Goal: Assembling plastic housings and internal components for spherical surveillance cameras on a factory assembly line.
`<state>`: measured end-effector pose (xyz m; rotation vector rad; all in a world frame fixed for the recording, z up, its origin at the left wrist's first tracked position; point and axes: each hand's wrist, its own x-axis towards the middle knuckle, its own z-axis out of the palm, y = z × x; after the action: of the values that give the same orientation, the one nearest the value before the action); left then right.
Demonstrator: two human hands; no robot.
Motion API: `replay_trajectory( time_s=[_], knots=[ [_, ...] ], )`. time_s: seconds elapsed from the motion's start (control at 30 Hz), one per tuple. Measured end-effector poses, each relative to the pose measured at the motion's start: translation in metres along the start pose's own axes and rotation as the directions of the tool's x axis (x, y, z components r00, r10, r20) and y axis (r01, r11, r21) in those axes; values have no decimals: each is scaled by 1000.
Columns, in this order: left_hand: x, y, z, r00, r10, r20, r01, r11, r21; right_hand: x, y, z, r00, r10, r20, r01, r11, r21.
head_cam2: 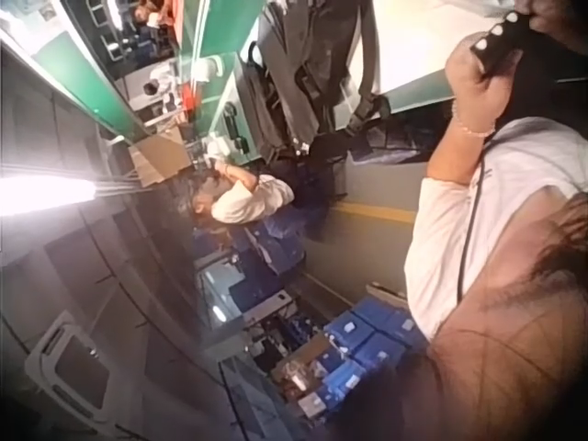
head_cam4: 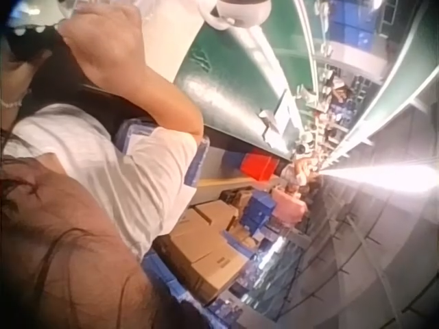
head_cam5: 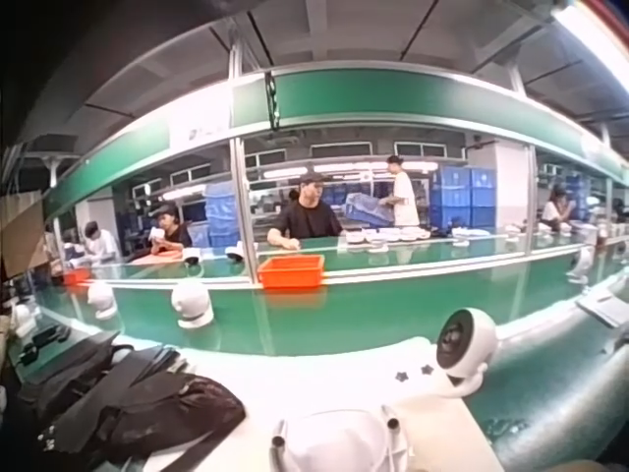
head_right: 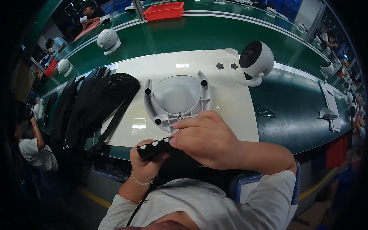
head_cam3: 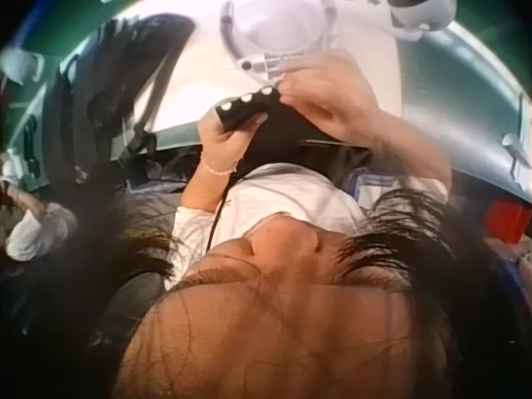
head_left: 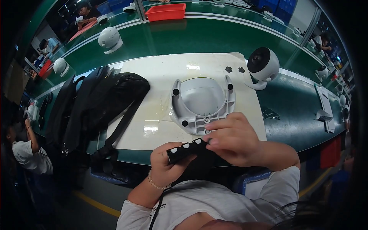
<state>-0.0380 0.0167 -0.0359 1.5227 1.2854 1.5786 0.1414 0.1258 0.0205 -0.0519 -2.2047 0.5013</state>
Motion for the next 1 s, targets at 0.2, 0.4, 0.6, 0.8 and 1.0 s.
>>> replay_trajectory(
  time_s=[0.2,0.4,0.6,0.8,1.0],
  knots=[
    [3,-3,3,999,39,5,-40,999,34,-5,-1,2,997,1,81,2,999,-48],
    [1,-2,3,999,35,-3,-34,996,81,-4,7,15,936,-317,-156,329,943,55],
    [7,5,4,985,163,64,-172,969,178,-5,0,29,981,-117,-153,131,988,85],
    [3,3,4,997,52,52,-58,989,135,0,3,15,968,-202,146,130,911,392],
    [5,-6,3,993,118,21,-120,979,163,-3,9,13,984,77,-158,-49,984,172]
  ],
)
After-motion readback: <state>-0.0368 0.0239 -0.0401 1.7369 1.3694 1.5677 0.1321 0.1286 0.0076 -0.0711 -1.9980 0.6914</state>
